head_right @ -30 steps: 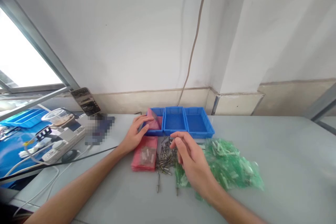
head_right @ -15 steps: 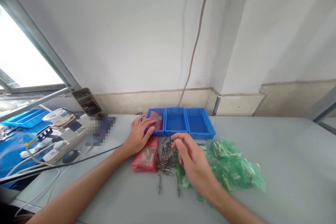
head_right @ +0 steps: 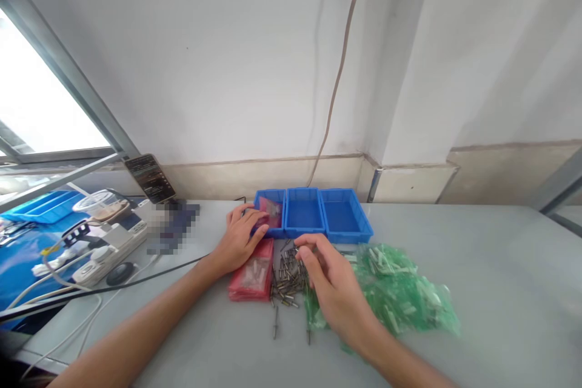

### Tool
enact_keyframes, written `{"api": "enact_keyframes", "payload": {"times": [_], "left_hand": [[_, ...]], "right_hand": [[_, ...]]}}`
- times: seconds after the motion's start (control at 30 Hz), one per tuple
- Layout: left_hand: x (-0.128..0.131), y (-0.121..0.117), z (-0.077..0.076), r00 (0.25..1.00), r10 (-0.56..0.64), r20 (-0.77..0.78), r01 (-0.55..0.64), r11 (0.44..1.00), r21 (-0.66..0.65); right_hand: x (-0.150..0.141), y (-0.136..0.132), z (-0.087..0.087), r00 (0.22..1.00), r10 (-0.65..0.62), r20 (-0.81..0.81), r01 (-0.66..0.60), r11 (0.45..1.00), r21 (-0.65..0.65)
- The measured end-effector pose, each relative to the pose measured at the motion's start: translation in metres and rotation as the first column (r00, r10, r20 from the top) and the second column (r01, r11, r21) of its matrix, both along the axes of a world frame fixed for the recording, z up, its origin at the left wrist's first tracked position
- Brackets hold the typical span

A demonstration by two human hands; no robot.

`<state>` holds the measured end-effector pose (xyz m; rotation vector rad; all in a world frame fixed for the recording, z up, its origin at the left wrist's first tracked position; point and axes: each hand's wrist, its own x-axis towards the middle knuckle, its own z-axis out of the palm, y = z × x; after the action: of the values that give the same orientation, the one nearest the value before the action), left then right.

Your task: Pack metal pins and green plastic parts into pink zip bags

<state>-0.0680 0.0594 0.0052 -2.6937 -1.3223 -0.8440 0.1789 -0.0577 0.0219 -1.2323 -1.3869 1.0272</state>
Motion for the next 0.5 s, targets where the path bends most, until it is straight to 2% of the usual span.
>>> {"api": "enact_keyframes", "payload": {"times": [0.33,0.5], "left_hand": [[0.0021,-0.0045,0.0034,0.997,0.065,-0.028,-0.064,0.998,0.024],[0.0011,-0.0049,0.0032,0.999,0.035,-0.029,-0.035,0.999,0.023]], "right_hand": [[-0.0001,-0.0006,-0.0003,1.0,0.007,0.026,-0.008,1.0,0.006],[-0.0009,-0.0022,-0.0004,0.998,0.002,0.064,-0.003,1.0,0.016]]}}
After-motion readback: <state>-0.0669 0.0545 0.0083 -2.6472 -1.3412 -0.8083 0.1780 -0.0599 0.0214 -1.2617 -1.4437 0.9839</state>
